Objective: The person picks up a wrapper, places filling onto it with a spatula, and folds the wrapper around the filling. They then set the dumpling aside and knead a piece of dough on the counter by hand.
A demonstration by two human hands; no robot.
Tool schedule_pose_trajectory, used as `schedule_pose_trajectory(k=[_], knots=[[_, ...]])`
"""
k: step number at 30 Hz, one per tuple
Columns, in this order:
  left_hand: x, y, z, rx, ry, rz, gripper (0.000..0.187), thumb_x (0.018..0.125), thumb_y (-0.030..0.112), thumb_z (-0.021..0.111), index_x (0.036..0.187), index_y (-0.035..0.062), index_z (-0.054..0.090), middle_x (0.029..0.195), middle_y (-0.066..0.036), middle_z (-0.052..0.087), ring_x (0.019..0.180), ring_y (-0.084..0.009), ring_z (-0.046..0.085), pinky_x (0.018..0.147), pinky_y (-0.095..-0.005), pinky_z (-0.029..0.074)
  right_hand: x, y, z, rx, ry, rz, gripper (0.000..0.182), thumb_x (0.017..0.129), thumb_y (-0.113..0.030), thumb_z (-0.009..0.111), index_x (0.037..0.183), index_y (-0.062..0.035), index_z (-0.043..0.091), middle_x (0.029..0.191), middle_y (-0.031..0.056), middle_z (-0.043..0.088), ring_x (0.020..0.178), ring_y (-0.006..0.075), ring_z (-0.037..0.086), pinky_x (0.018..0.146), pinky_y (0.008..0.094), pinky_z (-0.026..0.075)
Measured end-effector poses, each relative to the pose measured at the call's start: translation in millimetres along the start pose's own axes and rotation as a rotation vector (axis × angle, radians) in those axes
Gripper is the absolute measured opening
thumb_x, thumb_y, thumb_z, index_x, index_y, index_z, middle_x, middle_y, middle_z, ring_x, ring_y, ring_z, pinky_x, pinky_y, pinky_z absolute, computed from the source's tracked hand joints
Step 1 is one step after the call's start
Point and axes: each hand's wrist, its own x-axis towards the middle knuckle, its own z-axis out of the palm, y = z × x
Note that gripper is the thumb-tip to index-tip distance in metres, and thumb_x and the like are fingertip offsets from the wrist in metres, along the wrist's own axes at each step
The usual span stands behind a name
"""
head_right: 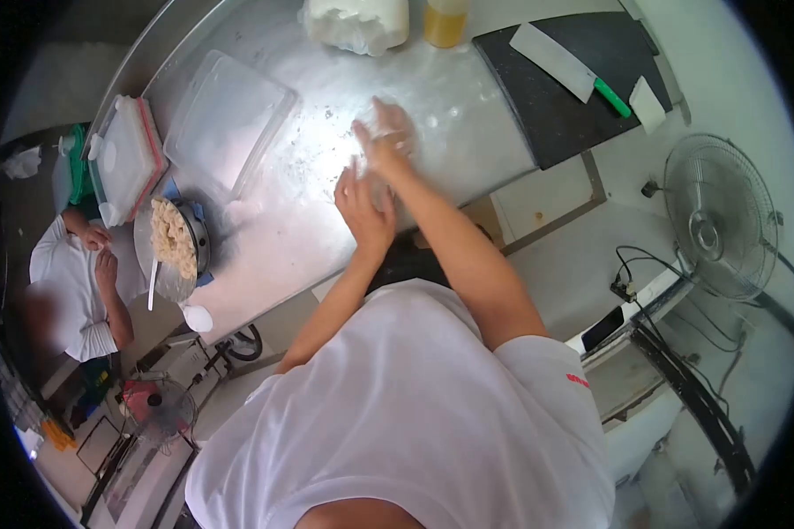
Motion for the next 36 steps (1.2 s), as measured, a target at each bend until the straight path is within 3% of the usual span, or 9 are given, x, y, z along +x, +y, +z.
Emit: schedule_pose_trajectory(k=[5,9,18,22,25,28,30,32,36], knots=[[-15,-38,32,0.107,-0.299,-0.125,0.076,0.094,0.042,0.05,0.145,-0.01,0.028,0.154,-0.034,0.018,0.144,-0.0542,0.009,0.11,-0.0728,0.002,-8,-39,6,-0.214,0.12,-0.118,0.059,0.083,-0.031,0.073,0.135,-0.0109,0.054,0.128,0.0149,0.053,0.119,0.0341,0.05,0.105,0.0437,0.04],[-3,-28,36,0.164,-0.31,-0.242,0.088,0.093,0.042,0.051,0.144,-0.0207,0.016,0.154,-0.04,0.009,0.145,-0.055,0.001,0.108,-0.0716,-0.007,24,-28,20,-0.134,0.073,-0.25,0.042,0.077,-0.028,0.077,0.114,-0.0116,0.066,0.11,0.0073,0.061,0.107,0.0272,0.057,0.094,0.0407,0.047],[9,-30,7,-0.178,-0.233,-0.216,0.078,0.09,0.028,0.06,0.149,-0.0083,0.025,0.157,-0.032,0.016,0.149,-0.0448,0.009,0.115,-0.0627,0.002,94,-36,35,-0.203,0.037,-0.428,0.023,0.083,-0.037,0.071,0.085,-0.0138,0.07,0.088,0.0025,0.064,0.088,0.0242,0.062,0.078,0.0407,0.052],[49,-27,-20,-0.443,0.422,-0.361,0.058,0.096,0.025,0.055,0.143,-0.0041,0.037,0.145,-0.022,0.04,0.136,-0.0346,0.038,0.114,-0.0446,0.027,76,-49,13,-0.284,-0.204,-0.178,0.032,0.089,-0.038,0.057,0.09,-0.0089,0.071,0.097,0.0091,0.069,0.093,0.0294,0.065,0.082,0.0418,0.052],[93,-9,-35,-0.295,0.141,-0.205,0.066,0.091,0.032,0.061,0.141,-0.0051,0.038,0.142,-0.022,0.043,0.131,-0.0367,0.041,0.111,-0.0448,0.03,30,-35,10,-0.377,-0.504,0.054,0.029,0.09,-0.033,0.055,0.09,-0.0088,0.07,0.093,0.0134,0.07,0.086,0.0331,0.066,0.078,0.0428,0.052],[95,3,-12,0.114,-0.263,-0.081,0.093,0.072,0.056,0.073,0.146,0.0101,0.04,0.15,-0.024,0.033,0.139,-0.0445,0.028,0.111,-0.0647,0.018,-14,-8,23,-0.197,-0.573,-0.105,0.037,0.09,-0.036,0.055,0.11,-0.0072,0.065,0.114,0.0162,0.067,0.103,0.0319,0.063,0.087,0.0432,0.049],[96,-8,-4,0.178,-0.311,-0.063,0.098,0.07,0.063,0.07,0.148,0.0126,0.038,0.152,-0.023,0.031,0.141,-0.0443,0.024,0.109,-0.0685,0.015,-24,-11,29,-0.061,-0.564,0.03,0.067,0.095,-0.057,0.042,0.15,-0.0192,0.036,0.158,0.0059,0.028,0.148,0.0273,0.019,0.116,0.0542,0.021],[107,-19,5,0.24,-0.361,-0.057,0.103,0.069,0.07,0.066,0.15,0.015,0.036,0.155,-0.023,0.028,0.144,-0.0442,0.021,0.107,-0.0724,0.013,-6,-45,-4,-0.385,-0.499,-0.039,0.07,0.095,-0.058,0.041,0.152,-0.018,0.034,0.16,0.0024,0.026,0.145,0.0238,0.025,0.113,0.0517,0.024],[129,-38,17,0.266,-0.324,0.017,0.109,0.065,0.073,0.065,0.151,0.0133,0.034,0.156,-0.021,0.027,0.143,-0.0465,0.02,0.109,-0.0706,0.009,2,-21,46,0.09,-0.362,-0.09,0.085,0.087,-0.067,0.05,0.155,-0.0237,0.024,0.162,0.0077,0.021,0.148,0.0304,0.016,0.118,0.0576,0.014]])
